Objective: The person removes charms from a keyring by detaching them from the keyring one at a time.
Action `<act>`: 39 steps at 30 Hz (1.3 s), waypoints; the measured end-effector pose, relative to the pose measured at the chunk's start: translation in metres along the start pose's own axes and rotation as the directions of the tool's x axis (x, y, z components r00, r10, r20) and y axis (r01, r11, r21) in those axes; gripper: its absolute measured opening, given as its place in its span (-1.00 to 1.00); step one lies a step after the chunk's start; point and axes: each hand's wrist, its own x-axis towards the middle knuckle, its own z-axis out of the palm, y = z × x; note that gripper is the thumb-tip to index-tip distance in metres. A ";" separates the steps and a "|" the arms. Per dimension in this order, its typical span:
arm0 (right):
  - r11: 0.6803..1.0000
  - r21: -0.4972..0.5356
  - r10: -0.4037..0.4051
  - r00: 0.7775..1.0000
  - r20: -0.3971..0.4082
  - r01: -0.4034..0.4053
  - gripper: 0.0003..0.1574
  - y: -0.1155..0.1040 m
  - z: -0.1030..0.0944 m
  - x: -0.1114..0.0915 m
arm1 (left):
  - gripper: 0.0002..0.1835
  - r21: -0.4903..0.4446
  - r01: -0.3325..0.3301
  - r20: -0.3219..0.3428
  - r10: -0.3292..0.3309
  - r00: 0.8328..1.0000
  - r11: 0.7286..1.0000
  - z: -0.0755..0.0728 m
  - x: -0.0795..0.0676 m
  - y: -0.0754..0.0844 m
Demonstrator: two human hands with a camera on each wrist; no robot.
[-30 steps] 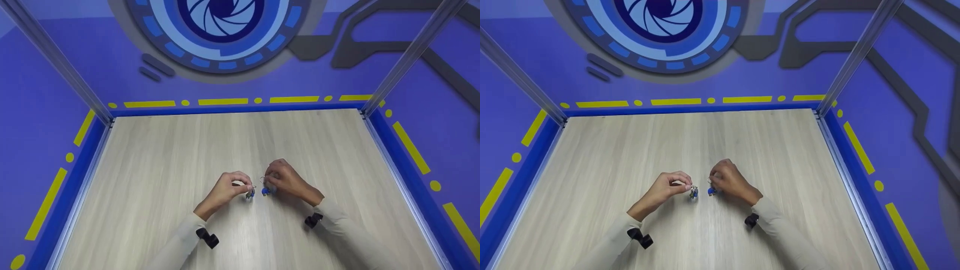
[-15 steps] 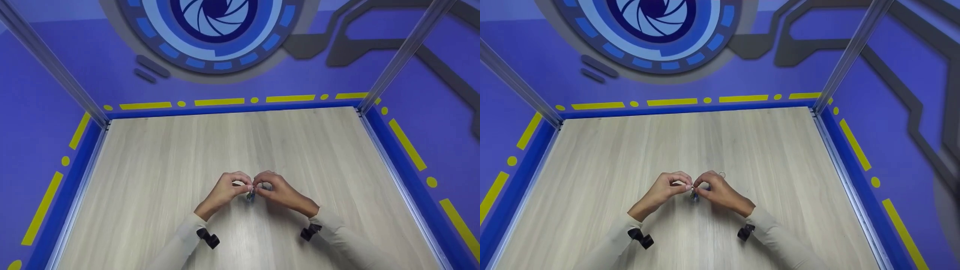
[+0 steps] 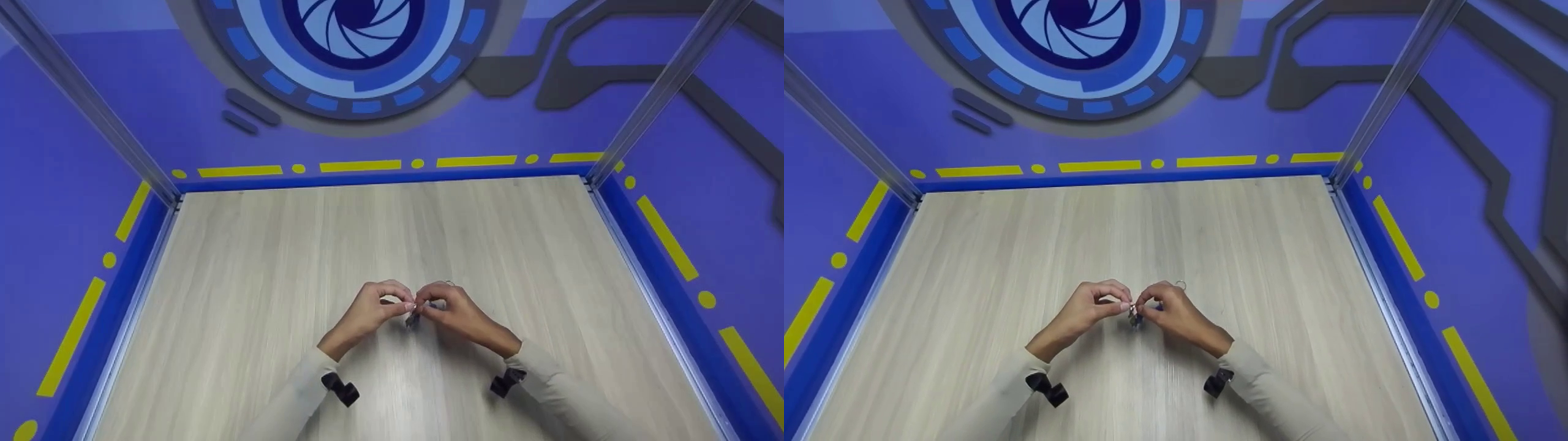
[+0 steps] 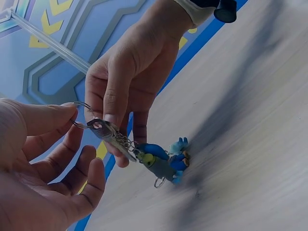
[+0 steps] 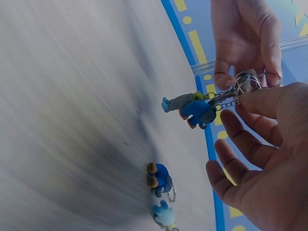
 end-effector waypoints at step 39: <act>0.983 0.166 0.086 0.996 -0.038 -0.078 -0.93 -0.014 0.000 -0.005 | -0.95 -0.029 0.008 -0.123 -0.011 0.992 1.000 0.001 -0.004 -0.006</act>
